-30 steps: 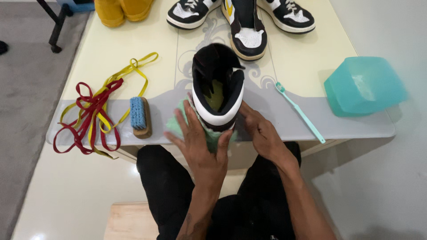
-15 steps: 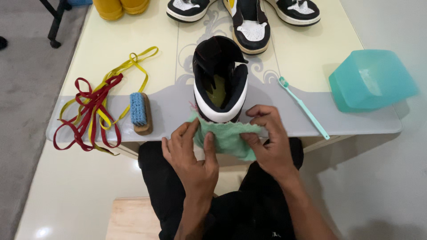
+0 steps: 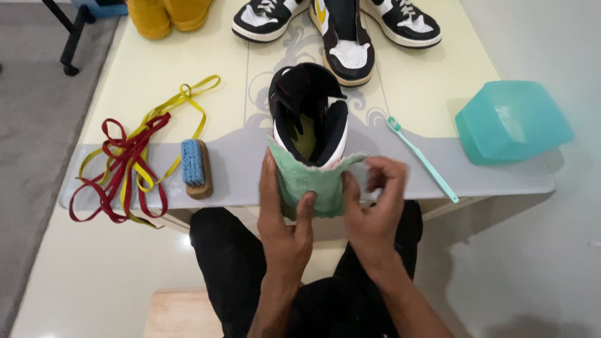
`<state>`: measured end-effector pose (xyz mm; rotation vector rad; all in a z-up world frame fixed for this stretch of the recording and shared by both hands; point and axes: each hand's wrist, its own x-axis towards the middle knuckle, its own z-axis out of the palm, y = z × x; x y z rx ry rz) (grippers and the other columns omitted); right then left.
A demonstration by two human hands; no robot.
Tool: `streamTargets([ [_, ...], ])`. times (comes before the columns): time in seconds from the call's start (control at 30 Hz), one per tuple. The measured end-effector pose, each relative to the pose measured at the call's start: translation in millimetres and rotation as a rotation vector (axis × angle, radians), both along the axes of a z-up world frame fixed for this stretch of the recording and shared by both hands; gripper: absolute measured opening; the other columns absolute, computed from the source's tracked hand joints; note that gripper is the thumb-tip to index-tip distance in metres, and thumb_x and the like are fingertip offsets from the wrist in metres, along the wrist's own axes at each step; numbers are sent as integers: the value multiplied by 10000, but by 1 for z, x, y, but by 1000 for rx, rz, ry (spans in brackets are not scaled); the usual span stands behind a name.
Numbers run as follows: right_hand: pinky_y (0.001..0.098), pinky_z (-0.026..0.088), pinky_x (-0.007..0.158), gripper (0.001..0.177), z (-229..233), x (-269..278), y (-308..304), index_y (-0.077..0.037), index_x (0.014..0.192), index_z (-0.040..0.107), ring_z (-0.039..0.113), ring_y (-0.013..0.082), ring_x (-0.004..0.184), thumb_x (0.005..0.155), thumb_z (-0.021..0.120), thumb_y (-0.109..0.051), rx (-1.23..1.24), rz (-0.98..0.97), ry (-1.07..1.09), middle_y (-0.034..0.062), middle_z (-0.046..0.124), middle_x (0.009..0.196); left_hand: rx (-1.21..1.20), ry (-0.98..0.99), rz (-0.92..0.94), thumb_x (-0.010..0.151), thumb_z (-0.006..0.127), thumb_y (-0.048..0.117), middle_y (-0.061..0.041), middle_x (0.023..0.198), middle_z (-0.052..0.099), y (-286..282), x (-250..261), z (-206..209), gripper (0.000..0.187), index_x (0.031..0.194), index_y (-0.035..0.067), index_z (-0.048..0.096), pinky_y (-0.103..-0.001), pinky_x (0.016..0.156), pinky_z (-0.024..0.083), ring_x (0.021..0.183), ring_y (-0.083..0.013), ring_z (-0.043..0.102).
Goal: The person cleans a high-top sneaker by hand using a green cloth to wipe the tongue and sides, followed by scrubbing the outer surface with a wooden-handled brush.
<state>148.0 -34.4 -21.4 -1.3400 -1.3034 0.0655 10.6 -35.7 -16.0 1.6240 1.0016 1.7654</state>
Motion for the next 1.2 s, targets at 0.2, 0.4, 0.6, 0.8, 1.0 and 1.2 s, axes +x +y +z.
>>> streamTargets([
  [0.2, 529, 464, 963, 420, 1, -19, 2, -46, 1339, 447, 512, 337, 1186, 1040, 551, -323, -77, 314, 210, 168, 446, 1321, -32, -11, -78, 1093, 428, 146, -276, 1676, 212, 2, -5, -18, 561, 1598, -4, 234, -634, 1256, 258, 1527, -480, 234],
  [0.4, 576, 437, 1042, 614, 15, -24, -2, -55, 1497, 340, 446, 378, 1327, 1057, 563, -420, -48, 281, 11, 163, 347, 1461, 81, -1, -23, 1137, 400, 165, -192, 1727, 116, 14, 2, -6, 585, 1645, 38, 139, -561, 1334, 219, 1600, -405, 176],
  [0.6, 519, 399, 996, 547, -39, -23, -15, -79, 1419, 434, 483, 347, 1149, 1014, 661, -368, -102, 152, -55, 150, 412, 1332, 65, 68, 69, 1100, 422, 239, -249, 1675, 248, 3, 8, -54, 597, 1606, -23, 244, -525, 1262, 332, 1540, -425, 312],
  [0.8, 429, 380, 972, 581, -2, -14, -5, -44, 1367, 461, 462, 289, 1077, 986, 662, -434, -25, 151, -132, 114, 420, 1253, 138, 28, 20, 1099, 518, 145, -223, 1669, 291, 18, 4, -38, 552, 1596, 22, 311, -531, 1268, 367, 1536, -409, 350],
  [1.0, 450, 399, 1003, 627, -16, -1, 6, -58, 1395, 421, 527, 277, 1130, 987, 647, -477, -11, 264, 3, 122, 446, 1254, 157, 74, 46, 1081, 565, 163, -228, 1664, 299, 25, 5, -30, 589, 1591, 0, 319, -528, 1282, 333, 1532, -414, 367],
  [1.2, 529, 280, 1046, 597, -36, 3, -16, -110, 1340, 512, 542, 311, 1141, 921, 778, -441, -157, 63, -292, 64, 541, 1231, 103, 457, 320, 1014, 674, 207, -248, 1602, 419, 3, 0, -62, 621, 1531, -37, 433, -632, 1246, 61, 1513, -438, 350],
])
